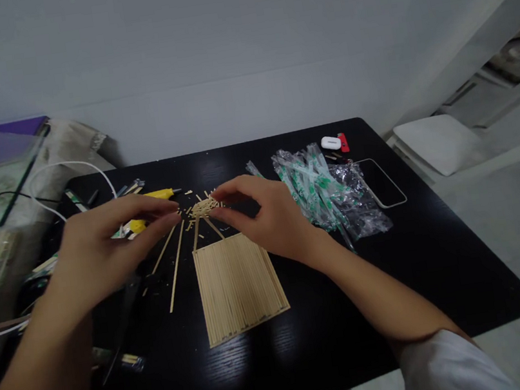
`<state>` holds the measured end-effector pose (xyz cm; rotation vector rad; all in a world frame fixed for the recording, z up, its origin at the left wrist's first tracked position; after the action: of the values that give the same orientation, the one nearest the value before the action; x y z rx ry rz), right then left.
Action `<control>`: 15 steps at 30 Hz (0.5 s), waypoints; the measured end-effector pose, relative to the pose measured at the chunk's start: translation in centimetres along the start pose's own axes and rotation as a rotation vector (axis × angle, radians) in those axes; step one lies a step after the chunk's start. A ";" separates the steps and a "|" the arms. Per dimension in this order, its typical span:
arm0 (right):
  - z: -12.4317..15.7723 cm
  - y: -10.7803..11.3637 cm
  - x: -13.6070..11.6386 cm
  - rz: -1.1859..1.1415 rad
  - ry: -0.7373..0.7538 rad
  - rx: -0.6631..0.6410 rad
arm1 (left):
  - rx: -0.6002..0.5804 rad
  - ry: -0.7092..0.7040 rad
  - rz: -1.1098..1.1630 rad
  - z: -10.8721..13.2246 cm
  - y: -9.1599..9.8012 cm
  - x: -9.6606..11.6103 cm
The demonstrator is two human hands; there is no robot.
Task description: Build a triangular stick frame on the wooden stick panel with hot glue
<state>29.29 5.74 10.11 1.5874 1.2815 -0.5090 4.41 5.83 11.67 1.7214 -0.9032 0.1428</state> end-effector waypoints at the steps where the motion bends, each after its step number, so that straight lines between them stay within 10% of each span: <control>1: 0.2 0.2 -0.2 -0.007 0.006 0.039 | 0.008 0.034 -0.003 0.4 0.4 -0.5; 8: 3.9 -1.1 0.4 -0.059 0.052 -0.057 | -0.178 0.213 -0.161 5.2 1.5 -5.2; 15: 9.1 -4.4 4.2 -0.082 -0.177 -0.281 | -0.098 0.242 -0.374 7.4 1.2 -8.2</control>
<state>29.11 -0.41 1.01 1.2340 1.2278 -0.4848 -4.61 3.35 5.67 1.7069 -0.3966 0.0544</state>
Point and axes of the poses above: each hand's wrist, its own z-axis away from the middle knuckle, its own y-axis out of the back of the hand, x = y × z, the point moved 1 cm from there along -z, towards the middle knuckle, and after that the axes turned 2 degrees about -z, right-handed, at the moved point
